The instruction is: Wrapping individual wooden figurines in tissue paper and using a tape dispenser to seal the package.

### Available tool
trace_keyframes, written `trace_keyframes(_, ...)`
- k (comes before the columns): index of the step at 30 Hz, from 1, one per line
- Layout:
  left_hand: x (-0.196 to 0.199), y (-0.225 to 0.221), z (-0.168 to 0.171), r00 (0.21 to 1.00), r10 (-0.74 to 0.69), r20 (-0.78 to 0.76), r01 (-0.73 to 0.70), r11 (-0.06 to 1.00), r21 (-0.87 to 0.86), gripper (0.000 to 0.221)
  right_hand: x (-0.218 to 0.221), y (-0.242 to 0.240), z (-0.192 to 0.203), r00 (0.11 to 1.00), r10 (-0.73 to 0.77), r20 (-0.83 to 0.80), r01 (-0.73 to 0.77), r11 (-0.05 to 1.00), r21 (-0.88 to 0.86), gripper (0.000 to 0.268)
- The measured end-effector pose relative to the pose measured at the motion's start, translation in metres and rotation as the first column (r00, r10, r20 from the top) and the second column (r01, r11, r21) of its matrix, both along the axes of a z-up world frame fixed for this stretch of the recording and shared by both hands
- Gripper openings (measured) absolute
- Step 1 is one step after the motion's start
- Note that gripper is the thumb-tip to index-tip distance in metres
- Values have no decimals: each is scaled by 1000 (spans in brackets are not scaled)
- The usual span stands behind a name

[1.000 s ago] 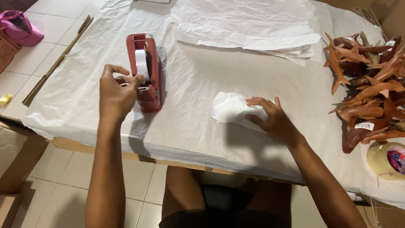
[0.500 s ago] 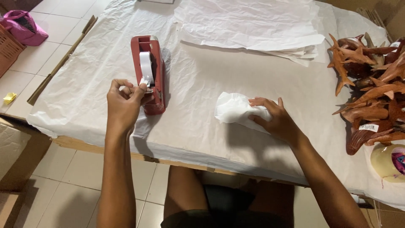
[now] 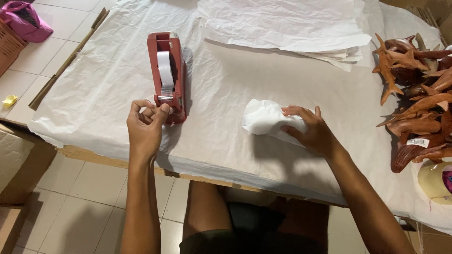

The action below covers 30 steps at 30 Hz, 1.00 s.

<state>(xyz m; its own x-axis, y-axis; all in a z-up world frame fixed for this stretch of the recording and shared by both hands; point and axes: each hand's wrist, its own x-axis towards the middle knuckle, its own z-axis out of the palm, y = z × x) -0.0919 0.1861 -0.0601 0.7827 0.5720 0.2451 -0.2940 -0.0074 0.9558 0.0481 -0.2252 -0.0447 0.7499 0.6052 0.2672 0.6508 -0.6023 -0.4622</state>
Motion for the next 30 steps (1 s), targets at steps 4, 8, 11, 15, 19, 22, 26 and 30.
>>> trace_keyframes(4, 1, -3, 8, 1000, -7, 22, 7, 1000, 4, 34, -1, -1, 1, 1000, 1, -10, -1, 1000, -5, 35)
trace_keyframes(8, 2, -8, 9, 1000, 21, -1, -20, 999, 29, 33, -2, 0, 4, 1000, 6, -8, -6, 1000, 0, 35)
trace_keyframes(11, 2, -16, 15, 997, 68, -41, -69, 997, -33, 34, -2, 0, 4, 1000, 9, -3, -9, 1000, 2, 35)
trace_keyframes(15, 1, -32, 24, 986, 146, -79, -159, 970, -184, 37, -5, 2, 7, 1000, 3, -18, -2, 1000, 15, 34)
trace_keyframes(19, 9, -39, 24, 978, 197, -60, -206, 919, -337, 32, -5, 2, 7, 1000, 3, -15, -3, 1000, 18, 34)
trace_keyframes(22, 8, -46, 27, 966, 247, -75, -258, 903, -343, 34, -7, 2, 7, 1000, 11, -20, -11, 1000, 14, 31)
trace_keyframes(26, 5, -51, 35, 943, 319, -95, -333, 901, -278, 31, -7, 1, 8, 999, -9, -33, 10, 1000, 11, 33)
trace_keyframes(30, 5, -53, 39, 928, 355, -114, -371, 907, -200, 20, -5, 0, 4, 1000, -3, -14, 4, 1000, 11, 33)
